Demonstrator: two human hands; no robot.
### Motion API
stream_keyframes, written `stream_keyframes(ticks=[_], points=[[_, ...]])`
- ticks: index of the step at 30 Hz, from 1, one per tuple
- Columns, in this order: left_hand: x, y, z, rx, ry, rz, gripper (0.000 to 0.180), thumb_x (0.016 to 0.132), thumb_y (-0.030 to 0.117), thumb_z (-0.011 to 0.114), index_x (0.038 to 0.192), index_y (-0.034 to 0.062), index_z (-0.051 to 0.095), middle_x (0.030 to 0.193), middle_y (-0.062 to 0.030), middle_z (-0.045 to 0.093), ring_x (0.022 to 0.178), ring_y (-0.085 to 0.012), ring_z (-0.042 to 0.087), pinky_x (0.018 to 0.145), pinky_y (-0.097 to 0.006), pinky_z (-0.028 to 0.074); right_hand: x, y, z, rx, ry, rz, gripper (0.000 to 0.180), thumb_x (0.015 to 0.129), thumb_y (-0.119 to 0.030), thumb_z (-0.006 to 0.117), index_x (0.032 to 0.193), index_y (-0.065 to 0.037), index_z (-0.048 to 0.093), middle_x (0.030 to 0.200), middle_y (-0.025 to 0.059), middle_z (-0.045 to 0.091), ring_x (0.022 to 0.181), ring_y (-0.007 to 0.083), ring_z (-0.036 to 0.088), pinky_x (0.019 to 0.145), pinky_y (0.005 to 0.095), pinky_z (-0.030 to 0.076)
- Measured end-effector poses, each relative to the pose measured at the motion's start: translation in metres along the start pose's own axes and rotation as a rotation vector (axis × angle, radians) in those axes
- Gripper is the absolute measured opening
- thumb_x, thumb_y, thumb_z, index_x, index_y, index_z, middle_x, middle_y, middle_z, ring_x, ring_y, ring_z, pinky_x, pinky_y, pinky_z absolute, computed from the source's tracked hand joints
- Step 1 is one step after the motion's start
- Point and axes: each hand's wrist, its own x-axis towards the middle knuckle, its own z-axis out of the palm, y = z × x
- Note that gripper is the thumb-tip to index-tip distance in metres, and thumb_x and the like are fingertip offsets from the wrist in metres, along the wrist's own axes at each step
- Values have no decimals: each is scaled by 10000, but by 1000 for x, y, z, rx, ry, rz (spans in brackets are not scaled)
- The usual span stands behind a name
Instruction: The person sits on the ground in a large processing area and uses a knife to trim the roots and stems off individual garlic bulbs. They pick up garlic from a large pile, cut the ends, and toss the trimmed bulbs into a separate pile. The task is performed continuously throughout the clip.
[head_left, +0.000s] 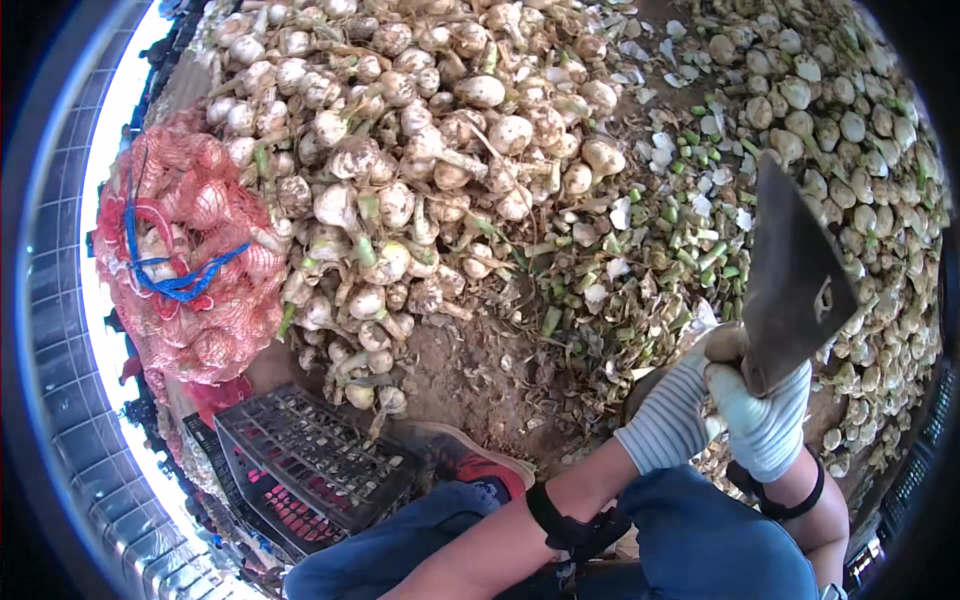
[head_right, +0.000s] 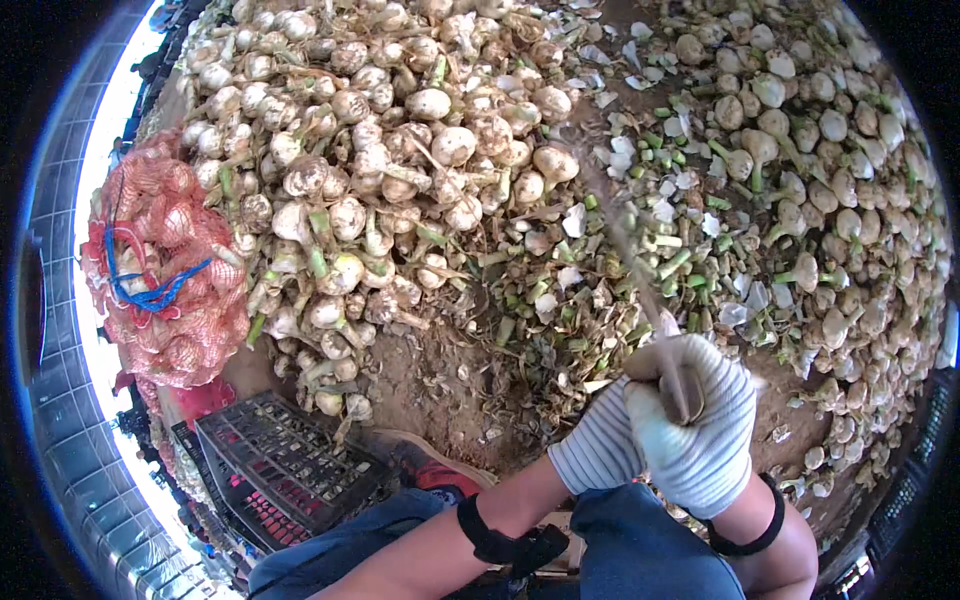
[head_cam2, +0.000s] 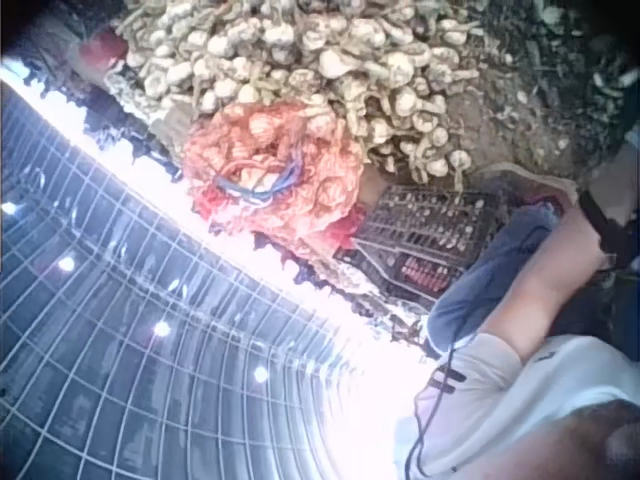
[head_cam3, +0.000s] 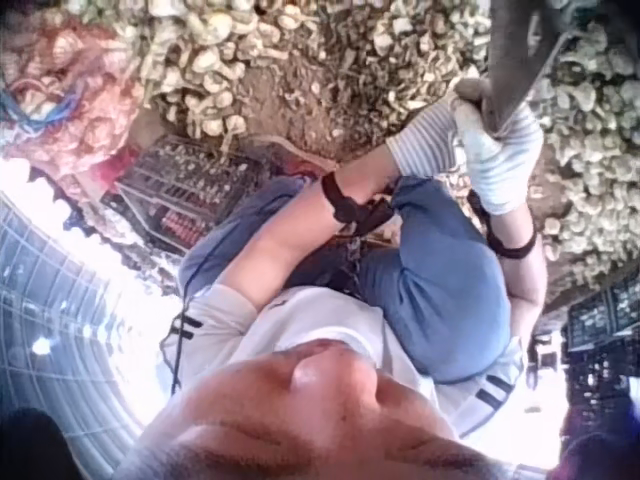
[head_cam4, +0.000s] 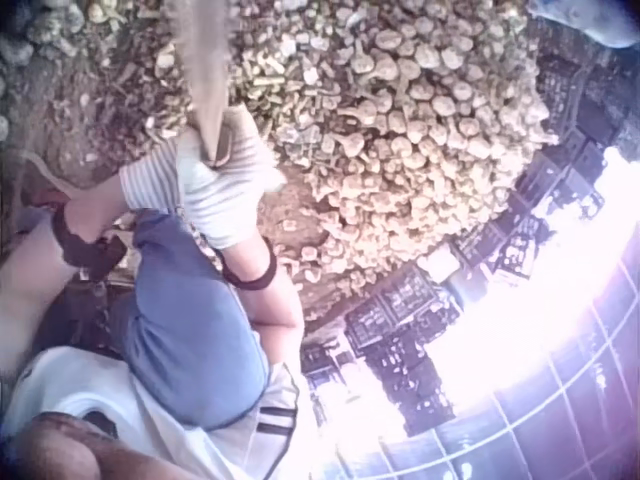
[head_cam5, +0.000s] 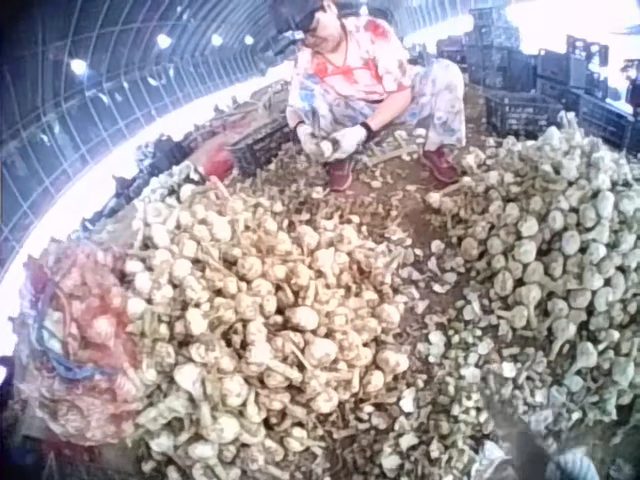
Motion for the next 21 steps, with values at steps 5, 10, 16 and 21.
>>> stream_keyframes(ticks=[5,10,16,21], points=[[15,-20,-101,77,662,-114,637,729,-6,639,1283,5,325,1100,-143,466,914,-186,521,787,-301,493,1,29,-19,-110,-21,63,107,751,10,582,856,-4,598,721,19,606,695,62,544,627,220,451],[-3,-84,-222,229,1175,-442,928,659,48,747,1386,3,172,1325,-258,345,1139,-282,452,986,-382,404,8,65,-2,-33,-117,183,103,765,-13,592,866,-6,608,674,3,573,629,49,503,557,234,427],[22,-80,-211,269,1281,-575,890,685,152,802,1357,86,221,1308,-227,378,1095,-266,473,914,-365,448,9,80,5,-214,-192,17,179,756,-63,635,917,14,621,677,105,618,632,80,558,577,272,468],[21,-49,-183,128,1143,-476,769,707,70,762,1311,142,292,1178,-153,468,951,-242,561,769,-371,534,9,94,-2,-180,-142,87,169,765,-60,614,917,14,617,648,73,592,633,60,534,559,258,453]])
